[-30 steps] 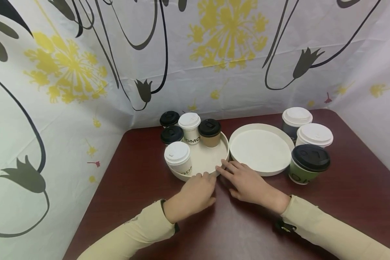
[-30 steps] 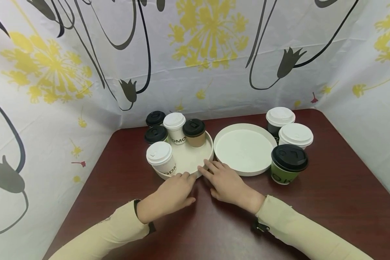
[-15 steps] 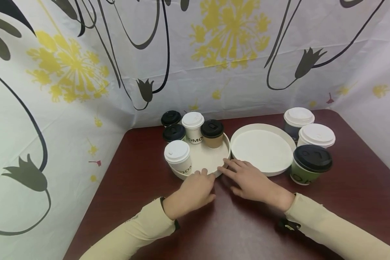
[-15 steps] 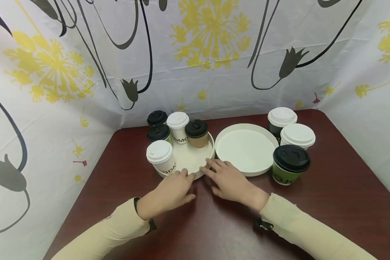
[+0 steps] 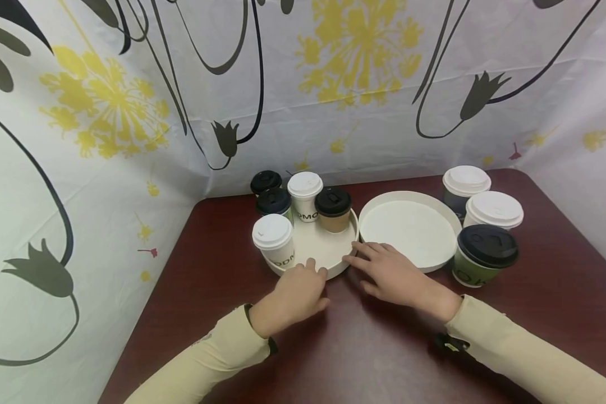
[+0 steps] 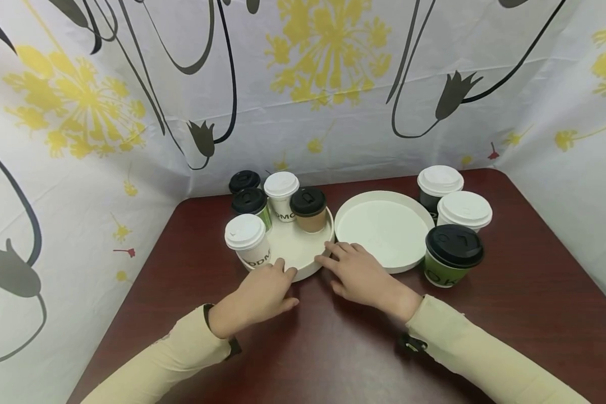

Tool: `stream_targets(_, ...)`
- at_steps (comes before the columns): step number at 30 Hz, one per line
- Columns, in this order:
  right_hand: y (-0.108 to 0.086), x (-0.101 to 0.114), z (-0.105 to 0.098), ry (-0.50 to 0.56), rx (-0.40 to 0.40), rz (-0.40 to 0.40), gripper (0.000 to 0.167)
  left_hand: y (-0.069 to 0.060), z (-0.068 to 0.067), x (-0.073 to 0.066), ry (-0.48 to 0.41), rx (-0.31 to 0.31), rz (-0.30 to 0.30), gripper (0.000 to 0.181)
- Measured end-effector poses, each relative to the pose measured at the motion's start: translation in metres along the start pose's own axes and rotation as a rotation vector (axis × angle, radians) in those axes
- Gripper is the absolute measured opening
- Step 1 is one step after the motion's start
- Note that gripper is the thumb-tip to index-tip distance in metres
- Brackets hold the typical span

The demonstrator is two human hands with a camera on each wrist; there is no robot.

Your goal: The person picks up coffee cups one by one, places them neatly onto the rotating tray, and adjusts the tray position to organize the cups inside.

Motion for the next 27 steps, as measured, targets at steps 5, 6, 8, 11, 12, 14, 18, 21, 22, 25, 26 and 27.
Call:
stream_targets(5, 0.001, -0.002, -0.003, 0.004, -0.015, 0.003, 0.059, -0.001, -0.003, 0.003, -0.033, 0.013, -0.005, 0.048)
stream_targets(6, 0.001, -0.002, -0.004, 0.005, -0.017, 0.003, 0.058, -0.001, -0.004, 0.003, -0.039, 0.016, -0.008, 0.048)
stream_targets(8, 0.001, -0.002, -0.005, 0.005, -0.019, 0.002, 0.057, -0.001, -0.005, 0.004, -0.052, 0.028, -0.019, 0.049)
stream_targets(11, 0.002, -0.002, -0.005, 0.006, -0.019, 0.0, 0.056, -0.001, -0.005, 0.006, -0.06, 0.049, -0.041, 0.05)
stream_targets(12, 0.002, -0.002, -0.006, 0.004, -0.021, -0.001, 0.055, -0.001, -0.005, 0.007, -0.064, 0.055, -0.048, 0.05)
stream_targets(14, 0.002, -0.002, -0.006, 0.001, -0.025, -0.004, 0.054, -0.001, -0.006, 0.009, -0.068, 0.069, -0.061, 0.052)
stream_targets(18, 0.002, -0.002, -0.005, -0.005, -0.045, -0.016, 0.052, -0.002, -0.007, 0.012, -0.088, 0.096, -0.086, 0.055)
stream_targets(21, 0.003, -0.001, -0.006, -0.002, -0.061, -0.028, 0.049, -0.001, -0.007, 0.014, -0.105, 0.114, -0.099, 0.055)
stream_targets(22, 0.003, -0.001, -0.005, -0.002, -0.062, -0.031, 0.048, -0.001, -0.007, 0.015, -0.112, 0.118, -0.102, 0.055)
stream_targets(25, 0.005, 0.0, -0.005, -0.002, -0.061, -0.034, 0.045, -0.001, -0.007, 0.017, -0.126, 0.131, -0.106, 0.054)
stream_targets(26, 0.005, 0.0, -0.005, -0.001, -0.059, -0.033, 0.044, -0.001, -0.007, 0.018, -0.129, 0.134, -0.107, 0.054)
stream_targets(27, 0.006, 0.0, -0.005, -0.002, -0.056, -0.033, 0.044, -0.001, -0.007, 0.018, -0.131, 0.137, -0.107, 0.054)
Point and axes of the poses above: each hand's wrist, its own y-axis towards the middle knuckle, its own z-axis out of the palm, x = y × z, the point moved 4 cm from there along y, towards the middle knuckle, and after that the axes turned 12 degrees about -y, right-handed, at the moved point
